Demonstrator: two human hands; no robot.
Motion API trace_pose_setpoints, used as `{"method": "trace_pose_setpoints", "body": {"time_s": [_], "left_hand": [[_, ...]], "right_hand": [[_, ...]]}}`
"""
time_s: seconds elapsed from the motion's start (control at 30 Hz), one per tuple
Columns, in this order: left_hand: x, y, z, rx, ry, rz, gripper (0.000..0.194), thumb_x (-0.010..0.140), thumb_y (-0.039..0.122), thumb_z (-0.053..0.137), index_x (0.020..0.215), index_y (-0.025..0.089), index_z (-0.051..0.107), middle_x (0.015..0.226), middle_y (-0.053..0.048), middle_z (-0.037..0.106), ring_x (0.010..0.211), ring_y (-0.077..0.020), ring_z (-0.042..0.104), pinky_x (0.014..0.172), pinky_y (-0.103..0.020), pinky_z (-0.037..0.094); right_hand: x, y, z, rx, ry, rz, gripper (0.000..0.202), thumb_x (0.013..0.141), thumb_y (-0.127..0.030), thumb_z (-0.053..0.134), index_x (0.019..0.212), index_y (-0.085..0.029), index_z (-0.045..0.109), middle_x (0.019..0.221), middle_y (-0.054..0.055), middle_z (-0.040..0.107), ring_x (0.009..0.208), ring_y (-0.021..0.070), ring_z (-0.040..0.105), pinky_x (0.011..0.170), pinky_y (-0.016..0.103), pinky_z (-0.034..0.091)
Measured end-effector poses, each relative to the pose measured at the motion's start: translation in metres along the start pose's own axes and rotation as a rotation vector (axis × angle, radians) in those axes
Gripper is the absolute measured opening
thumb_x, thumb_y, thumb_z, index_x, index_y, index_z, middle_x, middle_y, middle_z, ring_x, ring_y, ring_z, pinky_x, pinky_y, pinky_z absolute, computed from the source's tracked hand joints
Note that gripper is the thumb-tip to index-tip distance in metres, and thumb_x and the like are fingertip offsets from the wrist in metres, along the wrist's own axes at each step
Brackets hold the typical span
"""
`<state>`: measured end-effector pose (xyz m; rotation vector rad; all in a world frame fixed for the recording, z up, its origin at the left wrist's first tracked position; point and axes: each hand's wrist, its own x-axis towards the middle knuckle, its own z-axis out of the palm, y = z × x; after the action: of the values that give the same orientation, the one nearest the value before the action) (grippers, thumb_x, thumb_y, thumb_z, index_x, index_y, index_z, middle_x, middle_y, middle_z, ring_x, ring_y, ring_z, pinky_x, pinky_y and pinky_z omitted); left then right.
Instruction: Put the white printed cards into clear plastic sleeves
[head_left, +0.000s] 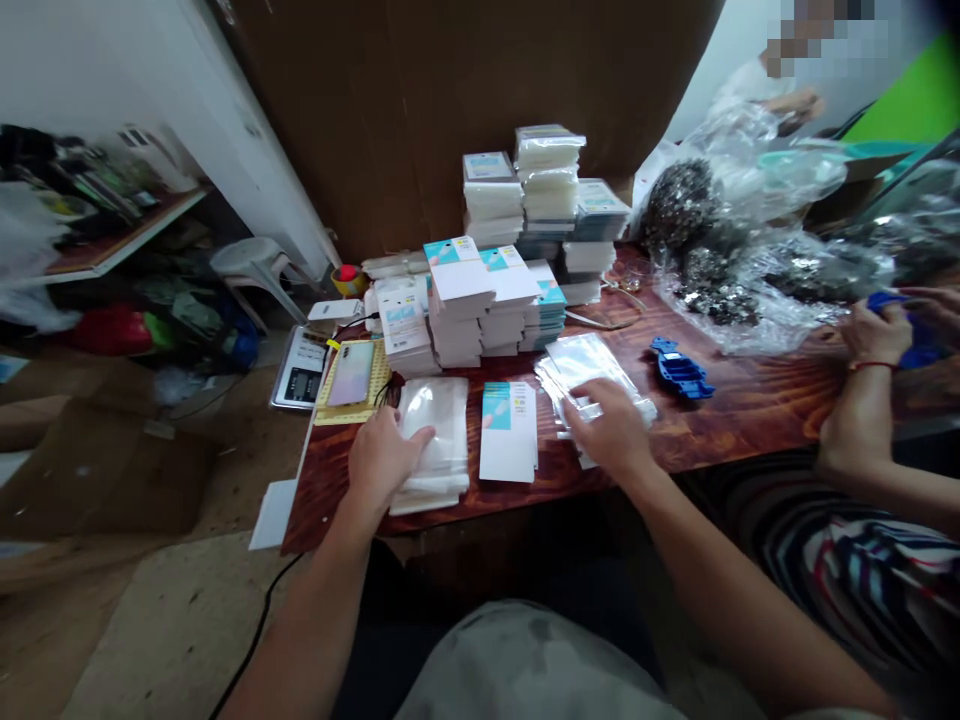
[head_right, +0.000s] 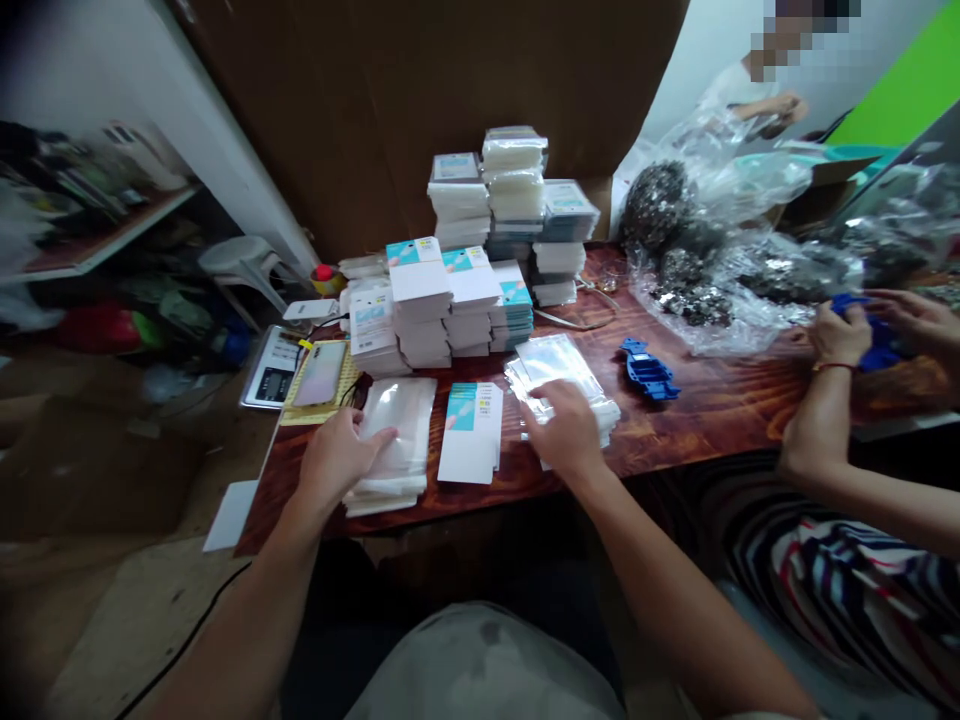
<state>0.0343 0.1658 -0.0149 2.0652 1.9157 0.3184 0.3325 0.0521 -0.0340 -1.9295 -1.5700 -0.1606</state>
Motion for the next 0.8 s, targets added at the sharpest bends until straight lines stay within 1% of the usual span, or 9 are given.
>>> {"method": "trace_pose_setpoints", "body": {"time_s": [0.1, 0.2, 0.33, 0.43, 0.53, 0.6, 0.7, 0.73, 0.8], "left_hand": [[0.01, -0.003, -0.007, 0.068, -0.058, -0.055, 0.039, 0.072, 0.055, 0.069, 0.091, 0.022, 0.063, 0.088, -0.009, 0.071, 0.081, -0.0282, 0.065, 0.067, -0.033, 0.042], [0.016, -0.008, -0.017, 0.085, -0.12, -0.028, 0.027, 0.077, 0.05, 0.064, 0.081, 0.023, 0.067, 0.08, -0.008, 0.072, 0.074, -0.0267, 0.065, 0.063, -0.032, 0.04], [0.013, -0.015, -0.029, 0.113, -0.091, 0.076, 0.028, 0.086, 0.042, 0.053, 0.083, 0.022, 0.073, 0.09, -0.013, 0.075, 0.086, -0.0313, 0.068, 0.07, -0.036, 0.044], [0.007, -0.013, -0.028, -0.122, 0.019, 0.091, 0.025, 0.087, 0.036, 0.055, 0.088, 0.019, 0.072, 0.096, -0.015, 0.075, 0.093, -0.0303, 0.069, 0.076, -0.036, 0.049], [0.002, -0.001, -0.016, -0.686, -0.088, -0.076, 0.019, 0.082, 0.034, 0.064, 0.085, 0.016, 0.067, 0.087, -0.013, 0.075, 0.08, -0.0255, 0.072, 0.07, -0.034, 0.055], [0.001, 0.01, -0.005, -0.981, -0.175, -0.174, 0.017, 0.082, 0.03, 0.067, 0.082, 0.014, 0.063, 0.082, -0.013, 0.075, 0.073, -0.0237, 0.073, 0.066, -0.033, 0.058], [0.003, 0.023, 0.009, -1.169, -0.151, -0.231, 0.014, 0.085, 0.025, 0.065, 0.084, 0.013, 0.059, 0.078, -0.013, 0.074, 0.07, -0.0223, 0.074, 0.064, -0.033, 0.06], [0.004, 0.027, 0.013, -1.202, -0.128, -0.233, 0.014, 0.086, 0.025, 0.065, 0.085, 0.013, 0.058, 0.077, -0.012, 0.074, 0.069, -0.0221, 0.074, 0.062, -0.033, 0.061], [0.005, 0.032, 0.017, -1.244, -0.094, -0.217, 0.016, 0.088, 0.027, 0.065, 0.086, 0.014, 0.055, 0.075, -0.011, 0.073, 0.066, -0.0219, 0.074, 0.06, -0.033, 0.061]], "right_hand": [[-0.007, -0.042, 0.002, 0.11, -0.377, -0.362, 0.029, 0.086, -0.044, 0.068, 0.098, -0.018, 0.07, 0.104, 0.01, 0.069, 0.102, 0.0259, 0.059, 0.091, 0.037, 0.045], [-0.012, -0.07, 0.0, -0.032, -0.603, -0.483, 0.027, 0.083, -0.041, 0.073, 0.089, -0.015, 0.071, 0.099, 0.012, 0.069, 0.099, 0.0285, 0.061, 0.085, 0.037, 0.047], [-0.015, -0.082, -0.007, -0.161, -0.725, -0.624, 0.013, 0.093, -0.019, 0.057, 0.093, -0.013, 0.069, 0.094, 0.014, 0.069, 0.092, 0.0274, 0.064, 0.073, 0.034, 0.047], [-0.014, -0.077, -0.01, -0.188, -0.734, -0.634, 0.017, 0.089, -0.007, 0.052, 0.099, -0.012, 0.065, 0.091, 0.012, 0.071, 0.081, 0.0235, 0.066, 0.065, 0.03, 0.045], [-0.011, -0.06, -0.015, -0.116, -0.585, -0.538, 0.014, 0.09, -0.009, 0.052, 0.088, -0.015, 0.064, 0.079, 0.007, 0.07, 0.069, 0.0189, 0.065, 0.06, 0.027, 0.041], [-0.01, -0.047, -0.022, -0.03, -0.296, -0.384, 0.015, 0.093, -0.018, 0.054, 0.082, -0.017, 0.065, 0.071, 0.005, 0.068, 0.063, 0.0171, 0.063, 0.058, 0.026, 0.039], [-0.013, -0.039, -0.037, 0.258, 0.122, 0.06, 0.025, 0.093, -0.038, 0.06, 0.077, -0.018, 0.062, 0.063, 0.003, 0.066, 0.055, 0.0153, 0.06, 0.052, 0.025, 0.041], [-0.016, -0.04, -0.041, 0.426, 0.142, 0.208, 0.027, 0.092, -0.042, 0.061, 0.078, -0.019, 0.061, 0.063, 0.002, 0.066, 0.053, 0.015, 0.06, 0.05, 0.024, 0.042], [-0.025, -0.048, -0.043, 0.806, -0.01, 0.429, 0.029, 0.09, -0.047, 0.062, 0.083, -0.019, 0.059, 0.062, 0.001, 0.067, 0.048, 0.0148, 0.06, 0.044, 0.024, 0.044]]}}
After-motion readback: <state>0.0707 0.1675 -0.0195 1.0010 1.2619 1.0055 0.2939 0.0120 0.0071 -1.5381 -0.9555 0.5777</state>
